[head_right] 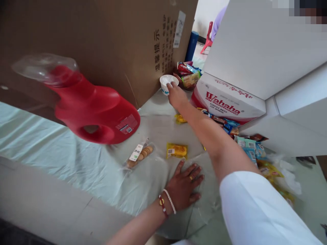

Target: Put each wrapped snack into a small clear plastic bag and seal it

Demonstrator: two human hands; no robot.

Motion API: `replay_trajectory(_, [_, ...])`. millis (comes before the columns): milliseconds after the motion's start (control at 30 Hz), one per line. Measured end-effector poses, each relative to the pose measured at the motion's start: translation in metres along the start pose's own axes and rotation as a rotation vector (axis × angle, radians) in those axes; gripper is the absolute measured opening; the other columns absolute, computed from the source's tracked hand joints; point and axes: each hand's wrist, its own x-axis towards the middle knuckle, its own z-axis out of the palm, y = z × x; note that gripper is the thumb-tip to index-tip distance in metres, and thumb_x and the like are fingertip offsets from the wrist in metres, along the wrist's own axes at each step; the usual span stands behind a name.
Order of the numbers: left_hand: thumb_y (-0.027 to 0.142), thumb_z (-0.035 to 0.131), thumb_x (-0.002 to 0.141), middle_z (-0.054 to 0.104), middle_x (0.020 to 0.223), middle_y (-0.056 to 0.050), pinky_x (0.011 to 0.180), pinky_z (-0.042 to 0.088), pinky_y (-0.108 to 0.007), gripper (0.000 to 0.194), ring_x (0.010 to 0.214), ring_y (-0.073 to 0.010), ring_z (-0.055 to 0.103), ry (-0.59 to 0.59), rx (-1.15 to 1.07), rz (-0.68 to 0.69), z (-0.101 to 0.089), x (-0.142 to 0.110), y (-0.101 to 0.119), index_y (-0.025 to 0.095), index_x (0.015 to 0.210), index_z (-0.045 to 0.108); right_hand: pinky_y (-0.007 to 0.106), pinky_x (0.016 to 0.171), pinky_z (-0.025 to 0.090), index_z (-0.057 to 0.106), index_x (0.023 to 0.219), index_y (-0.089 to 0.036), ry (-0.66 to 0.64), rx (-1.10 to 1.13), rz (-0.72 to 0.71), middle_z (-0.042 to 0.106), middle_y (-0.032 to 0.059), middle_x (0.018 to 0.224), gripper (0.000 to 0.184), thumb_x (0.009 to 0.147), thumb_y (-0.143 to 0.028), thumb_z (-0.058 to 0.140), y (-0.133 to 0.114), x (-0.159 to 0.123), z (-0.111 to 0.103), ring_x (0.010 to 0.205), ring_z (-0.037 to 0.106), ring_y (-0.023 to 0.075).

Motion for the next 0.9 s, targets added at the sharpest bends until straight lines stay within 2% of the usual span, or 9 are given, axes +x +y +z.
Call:
replay_trajectory(100, [0.056, 0.05, 0.099, 0.04, 0.167, -0.006, 0.13, 0.001, -0.066, 0.061, 0.158, -0.0268, 0.028, 0.015, -0.036, -0.006, 0.002, 0.0, -0.001, 0.027, 0.153, 0.048, 0.042, 0.108, 0.044, 0.054, 0.137, -0.004, -0.034, 0.023, -0.027, 0.058, 0.0165, 0.137, 0.036, 0.104, -0.009, 0.039, -0.003, 0.046, 0.024, 0.126, 0.056, 0.0263])
replay_trajectory(200, [0.058, 0.056, 0.096, 0.04, 0.167, -0.007, 0.13, -0.001, -0.067, 0.065, 0.158, -0.0278, 0.027, 0.004, -0.073, -0.006, 0.001, 0.001, -0.002, 0.026, 0.152, 0.047, 0.047, 0.11, 0.042, 0.062, 0.122, -0.006, -0.028, 0.021, 0.003, 0.065, 0.0162, 0.119, 0.031, 0.101, -0.004, 0.038, 0.0, 0.041, 0.025, 0.121, 0.055, 0.0279])
replay_trajectory(300, [0.064, 0.062, 0.09, 0.039, 0.167, -0.01, 0.129, -0.002, -0.068, 0.075, 0.158, -0.0303, 0.028, -0.02, -0.094, 0.001, 0.0, 0.002, -0.003, 0.025, 0.152, 0.047, 0.045, 0.108, 0.041, 0.065, 0.115, -0.011, 0.008, 0.047, -0.04, 0.065, 0.0137, 0.114, 0.029, 0.105, -0.014, 0.037, 0.006, -0.02, 0.002, 0.115, 0.054, 0.0268])
replay_trajectory(467, [0.069, 0.069, 0.082, 0.035, 0.169, -0.013, 0.126, -0.008, -0.07, 0.09, 0.159, -0.0336, 0.024, -0.048, -0.072, 0.025, 0.003, -0.008, 0.002, 0.023, 0.155, 0.043, 0.042, 0.099, 0.045, 0.069, 0.11, -0.019, 0.009, 0.119, -0.081, 0.068, 0.0132, 0.108, 0.033, 0.108, -0.03, 0.038, 0.022, -0.201, -0.052, 0.107, 0.058, 0.0272])
replay_trajectory(567, [0.071, 0.068, 0.081, 0.032, 0.17, -0.013, 0.126, -0.009, -0.07, 0.094, 0.16, -0.0344, 0.022, -0.089, -0.049, 0.02, 0.005, -0.021, 0.013, 0.023, 0.157, 0.041, 0.042, 0.094, 0.049, 0.07, 0.109, -0.02, -0.02, 0.162, -0.094, 0.072, 0.0134, 0.107, 0.031, 0.107, -0.027, 0.04, 0.031, -0.303, -0.067, 0.102, 0.062, 0.0262])
replay_trajectory(633, [0.073, 0.068, 0.081, 0.033, 0.17, -0.012, 0.126, -0.009, -0.068, 0.094, 0.159, -0.0342, 0.022, -0.126, -0.047, 0.006, 0.005, -0.028, 0.022, 0.024, 0.157, 0.04, 0.041, 0.088, 0.052, 0.07, 0.109, -0.02, -0.026, 0.179, -0.121, 0.073, 0.0127, 0.106, 0.029, 0.106, -0.022, 0.042, 0.035, -0.351, -0.069, 0.096, 0.064, 0.0247])
replay_trajectory(767, [0.073, 0.067, 0.081, 0.032, 0.17, -0.012, 0.125, -0.011, -0.069, 0.094, 0.159, -0.0354, 0.022, -0.16, -0.021, -0.06, 0.006, -0.033, 0.035, 0.026, 0.158, 0.039, 0.041, 0.089, 0.056, 0.069, 0.115, -0.019, -0.029, 0.26, -0.156, 0.071, 0.0137, 0.117, 0.022, 0.101, -0.032, 0.06, 0.038, -0.391, -0.077, 0.104, 0.067, 0.0251])
replay_trajectory(833, [0.073, 0.068, 0.08, 0.031, 0.17, -0.012, 0.125, -0.011, -0.07, 0.096, 0.159, -0.0357, 0.021, -0.162, 0.002, -0.082, 0.007, -0.032, 0.038, 0.027, 0.158, 0.039, 0.042, 0.094, 0.056, 0.068, 0.122, -0.019, 0.03, 0.279, -0.074, 0.068, 0.0147, 0.125, 0.032, 0.097, -0.038, 0.066, 0.039, -0.385, -0.084, 0.112, 0.067, 0.0265])
replay_trajectory(900, [0.074, 0.069, 0.079, 0.03, 0.171, -0.011, 0.125, -0.01, -0.07, 0.098, 0.16, -0.036, 0.021, -0.174, 0.02, -0.092, 0.009, -0.031, 0.039, 0.028, 0.159, 0.038, 0.041, 0.096, 0.056, 0.069, 0.123, -0.019, -0.006, 0.237, 0.007, 0.07, 0.0142, 0.124, 0.031, 0.098, -0.036, 0.065, 0.039, -0.367, -0.087, 0.111, 0.068, 0.0269])
